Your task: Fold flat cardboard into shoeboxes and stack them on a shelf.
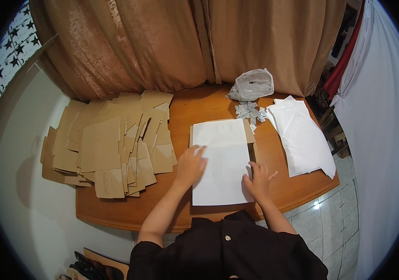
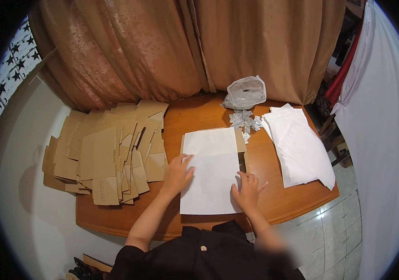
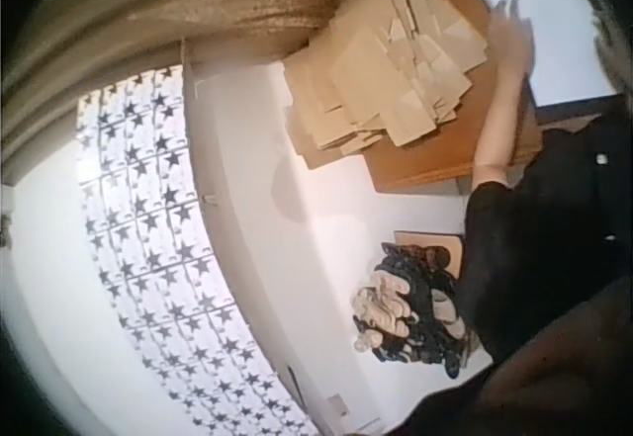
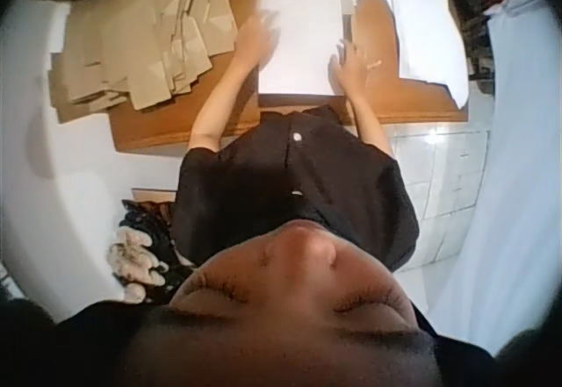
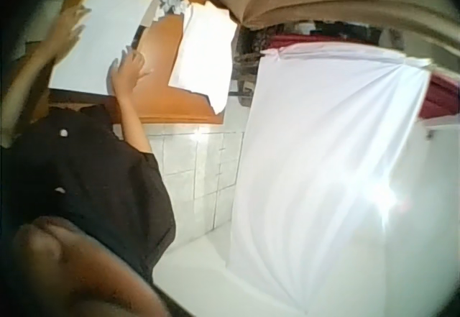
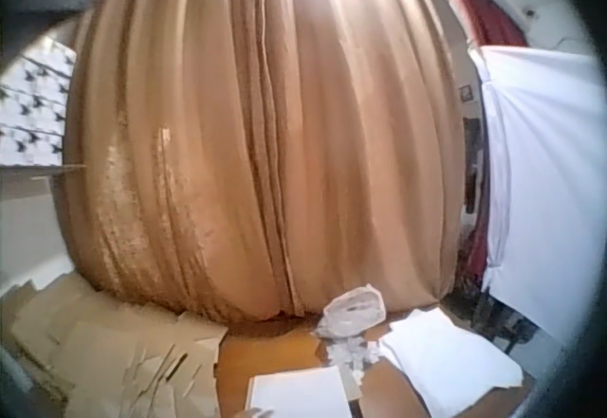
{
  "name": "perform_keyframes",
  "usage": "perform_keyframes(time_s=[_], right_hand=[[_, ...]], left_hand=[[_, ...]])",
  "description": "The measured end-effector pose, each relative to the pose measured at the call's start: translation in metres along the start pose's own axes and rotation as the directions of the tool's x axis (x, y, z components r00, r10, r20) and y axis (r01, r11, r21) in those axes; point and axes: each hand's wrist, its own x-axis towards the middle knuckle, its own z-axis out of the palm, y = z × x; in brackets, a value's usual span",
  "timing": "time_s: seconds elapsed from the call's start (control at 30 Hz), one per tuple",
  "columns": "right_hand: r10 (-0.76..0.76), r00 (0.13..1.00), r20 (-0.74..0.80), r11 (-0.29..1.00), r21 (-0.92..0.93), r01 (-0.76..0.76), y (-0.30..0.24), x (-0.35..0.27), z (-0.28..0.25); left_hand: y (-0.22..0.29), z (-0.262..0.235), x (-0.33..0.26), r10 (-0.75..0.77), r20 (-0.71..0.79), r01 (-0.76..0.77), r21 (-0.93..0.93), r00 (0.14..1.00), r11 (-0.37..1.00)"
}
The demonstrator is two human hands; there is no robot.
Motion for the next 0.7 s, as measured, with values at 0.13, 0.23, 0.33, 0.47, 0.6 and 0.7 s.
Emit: perform_keyframes(time_s=[0.13, 0.23, 0.33, 0.47, 0.6, 0.7], right_hand=[[-0.081, 0.996, 0.038, 0.994, -0.074, 0.084, -0.002, -0.002, 0.001], [-0.072, 0.997, 0.021, 0.996, -0.045, 0.073, -0.002, -0.002, 0.000], [-0.014, 1.000, -0.002, 1.000, 0.017, 0.014, 0.002, 0.004, -0.006], [0.065, 0.998, -0.016, 0.994, 0.091, -0.063, 0.022, 0.020, -0.005], [0.148, 0.985, -0.087, 0.983, 0.126, -0.137, 0.040, 0.055, -0.002], [0.181, 0.978, -0.102, 0.982, 0.070, -0.175, 0.060, 0.099, 0.010]], left_hand=[[0.010, 0.023, 0.009, 0.363, 0.353, -0.385, -0.009, 0.862, 0.923], [0.002, 0.043, 0.019, 0.395, 0.507, -0.428, -0.054, 0.766, 0.902], [-0.004, 0.057, 0.026, 0.489, 0.563, -0.520, -0.118, 0.667, 0.846], [-0.014, 0.081, 0.028, 0.540, 0.633, -0.513, -0.252, 0.554, 0.821], [-0.024, 0.111, 0.030, 0.556, 0.648, -0.527, -0.269, 0.521, 0.806], [-0.024, 0.122, 0.034, 0.511, 0.715, -0.520, -0.239, 0.476, 0.820]])
